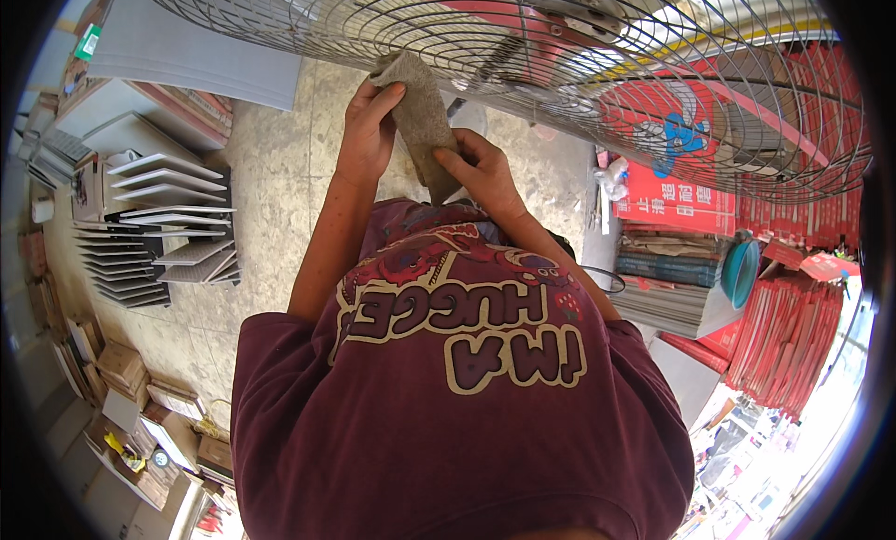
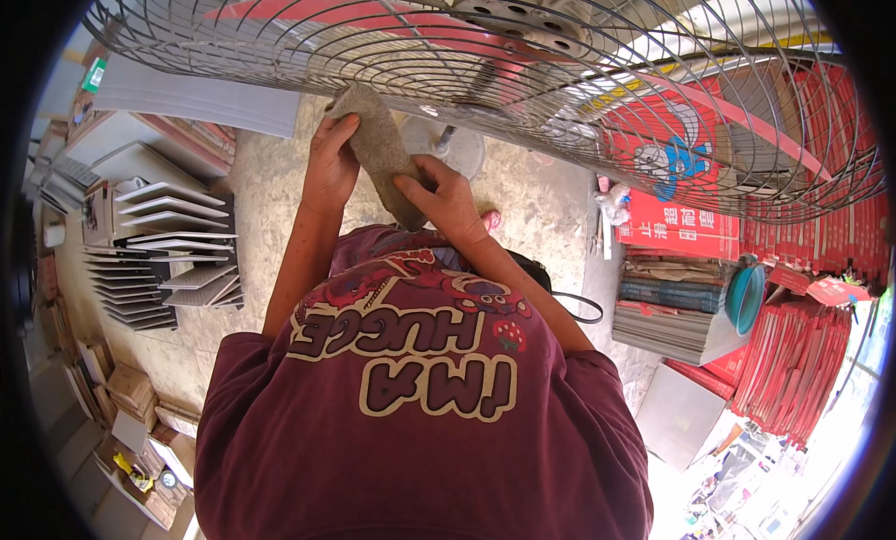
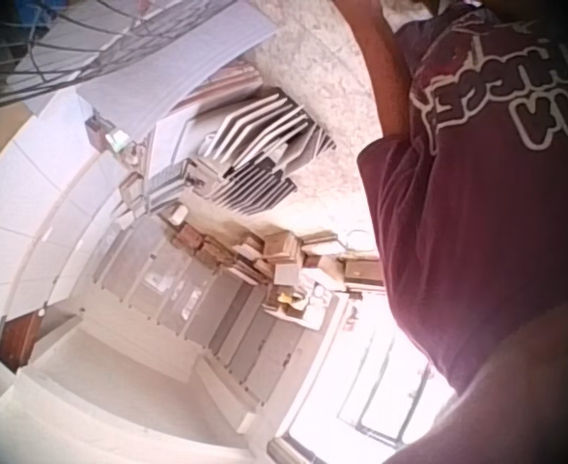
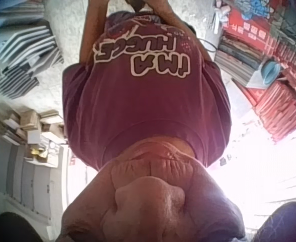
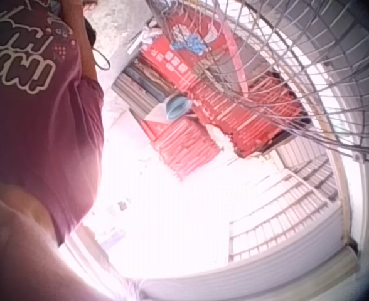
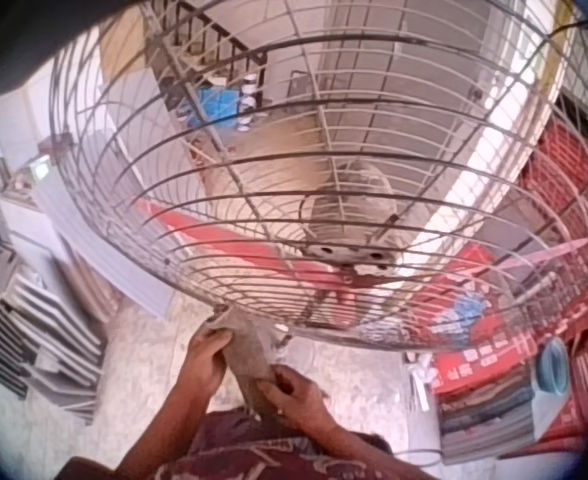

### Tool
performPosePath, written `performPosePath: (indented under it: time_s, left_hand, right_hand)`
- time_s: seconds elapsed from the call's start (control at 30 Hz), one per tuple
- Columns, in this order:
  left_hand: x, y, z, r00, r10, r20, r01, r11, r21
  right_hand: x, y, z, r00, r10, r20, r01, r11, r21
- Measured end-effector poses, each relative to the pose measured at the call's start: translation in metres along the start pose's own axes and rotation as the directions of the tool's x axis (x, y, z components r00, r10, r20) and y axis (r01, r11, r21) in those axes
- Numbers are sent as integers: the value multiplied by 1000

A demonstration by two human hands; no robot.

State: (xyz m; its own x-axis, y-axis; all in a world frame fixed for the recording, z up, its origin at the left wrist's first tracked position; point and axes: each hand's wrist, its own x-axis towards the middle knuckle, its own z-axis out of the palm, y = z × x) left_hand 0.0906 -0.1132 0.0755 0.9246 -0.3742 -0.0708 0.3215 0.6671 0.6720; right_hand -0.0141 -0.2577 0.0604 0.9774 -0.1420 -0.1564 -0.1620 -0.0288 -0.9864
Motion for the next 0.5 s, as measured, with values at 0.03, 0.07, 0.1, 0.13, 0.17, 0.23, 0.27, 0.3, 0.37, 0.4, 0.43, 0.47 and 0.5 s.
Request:
performPosePath:
  time_s: [0.03,0.07,0.1,0.13,0.17,0.23,0.27,0.3,0.37,0.4,0.43,0.47,0.5]
  left_hand:
    - [2,-3,-2,1000,-18,-19,18,1000,1]
    - [4,-6,-4,999,-37,-38,37,999,2]
    - [5,-9,-6,997,-55,-57,55,998,2]
    - [5,-12,-7,995,-69,-67,70,998,3]
    - [5,-14,-7,993,-84,-78,85,996,4]
    - [4,-18,-7,989,-119,-91,121,992,18]
    - [4,-19,-7,986,-140,-92,143,989,32]
    - [4,-21,-8,983,-160,-93,165,985,46]
    - [3,-25,-9,968,-221,-120,228,973,47]
    - [3,-27,-10,959,-250,-133,258,965,46]
    - [2,-30,-11,953,-261,-156,274,960,65]
    - [2,-32,-11,945,-273,-179,291,953,84]
    - [1,-33,-11,938,-283,-201,308,946,102]
  right_hand:
    - [0,0,0,1000,4,-3,-4,1000,-2]
    - [0,0,0,1000,7,-3,-7,1000,8]
    - [-1,0,1,1000,9,-4,-9,1000,19]
    - [-1,0,2,1000,12,-4,-12,1000,29]
    - [-2,0,2,1000,12,-3,-11,999,30]
    - [-2,2,1,1000,10,-1,-10,999,33]
    - [-2,5,0,1000,18,1,-18,1000,-8]
    - [-1,10,-2,1000,25,2,-25,998,-50]
    - [-1,12,-3,999,40,11,-38,994,-105]
    - [-2,12,-3,999,47,19,-45,992,-119]
    - [-2,12,-3,998,55,27,-51,990,-134]
    - [-2,12,-4,998,55,27,-51,989,-135]
    - [-3,11,-4,998,55,27,-51,989,-137]
